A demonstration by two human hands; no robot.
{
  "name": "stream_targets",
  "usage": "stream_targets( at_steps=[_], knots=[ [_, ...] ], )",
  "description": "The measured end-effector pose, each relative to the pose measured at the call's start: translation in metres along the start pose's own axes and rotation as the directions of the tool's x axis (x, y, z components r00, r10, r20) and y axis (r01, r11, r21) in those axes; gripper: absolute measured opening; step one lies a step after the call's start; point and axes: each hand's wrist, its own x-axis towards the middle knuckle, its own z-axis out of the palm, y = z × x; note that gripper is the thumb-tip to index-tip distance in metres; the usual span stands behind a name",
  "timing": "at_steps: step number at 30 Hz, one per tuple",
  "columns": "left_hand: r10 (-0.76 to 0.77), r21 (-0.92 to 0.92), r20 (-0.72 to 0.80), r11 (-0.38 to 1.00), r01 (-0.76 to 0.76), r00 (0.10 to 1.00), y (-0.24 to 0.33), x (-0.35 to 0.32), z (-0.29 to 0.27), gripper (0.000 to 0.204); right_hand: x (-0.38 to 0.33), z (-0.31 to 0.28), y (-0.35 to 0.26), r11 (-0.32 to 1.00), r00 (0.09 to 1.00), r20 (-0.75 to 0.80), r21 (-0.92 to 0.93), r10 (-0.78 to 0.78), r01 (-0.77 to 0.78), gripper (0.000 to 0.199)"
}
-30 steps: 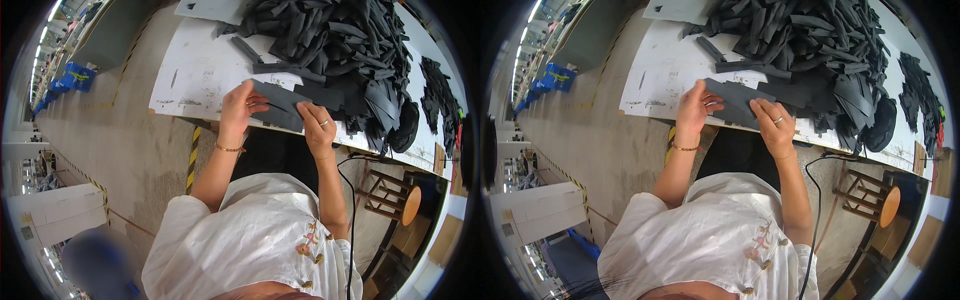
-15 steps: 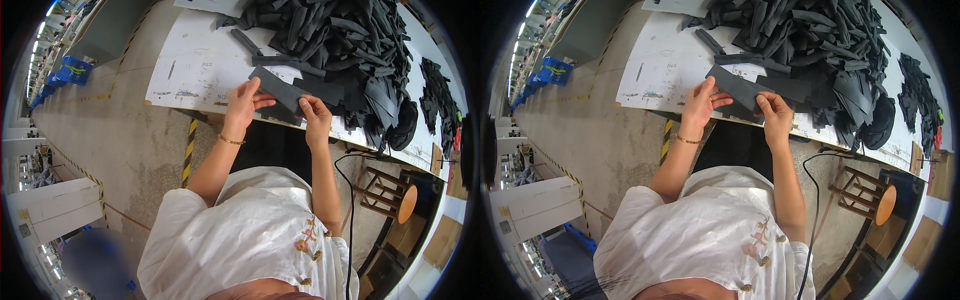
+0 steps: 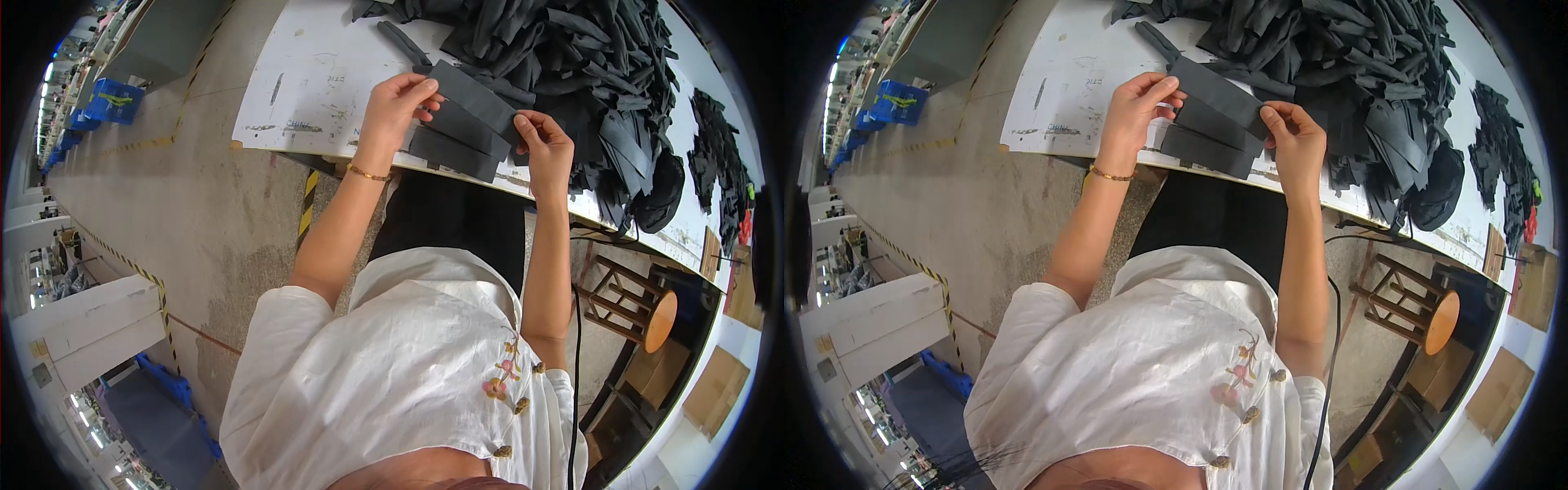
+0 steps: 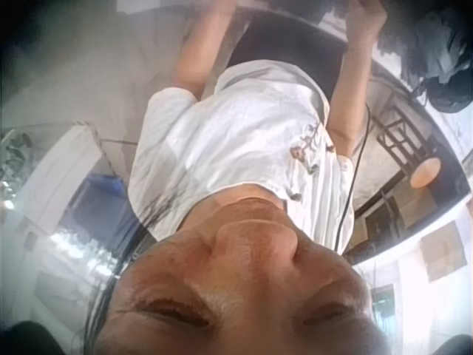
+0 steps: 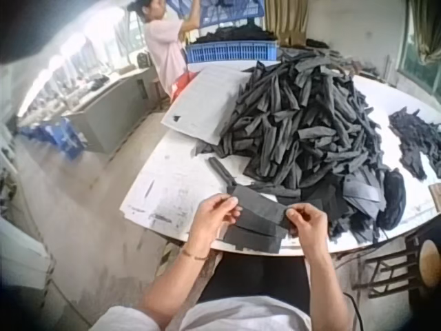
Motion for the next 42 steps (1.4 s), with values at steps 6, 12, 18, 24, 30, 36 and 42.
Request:
stream_targets(
  at_steps=[6,12,18,24,30,36,42],
  knots=[
    [0.296,0.707,-0.080,0.690,-0.155,0.952,-0.062,0.005,-0.022,0.026,0.003,0.002,0.050,0.894,0.994,0.001,-0.438,-0.107,0.097,0.015],
    [0.413,0.796,-0.083,0.575,-0.188,0.907,-0.064,0.007,-0.015,0.022,-0.006,0.006,0.051,0.599,0.971,0.058,-0.778,-0.232,0.190,0.020],
    [0.530,0.757,0.286,0.386,-0.527,0.798,-0.028,0.085,0.002,0.009,0.023,-0.024,0.032,0.270,0.878,0.352,-0.855,-0.325,0.443,0.038],
    [0.169,0.822,0.536,0.119,-0.557,0.827,-0.049,0.140,-0.007,0.010,0.031,-0.035,0.051,0.198,0.842,0.471,-0.828,-0.264,0.525,0.031],
    [0.165,0.690,0.393,0.597,-0.408,0.905,-0.017,0.119,0.003,0.014,0.039,-0.046,0.049,0.360,0.868,0.297,-0.820,-0.397,0.445,0.005],
    [-0.083,0.176,0.169,0.983,0.053,0.982,-0.018,0.082,0.016,0.024,0.044,-0.054,0.037,0.589,0.908,0.256,-0.695,-0.333,0.412,0.006],
    [-0.256,-0.348,0.017,0.905,0.245,0.967,-0.023,0.055,0.032,0.025,0.042,-0.033,-0.005,0.839,0.926,-0.080,-0.457,-0.369,0.295,0.025]
  ],
)
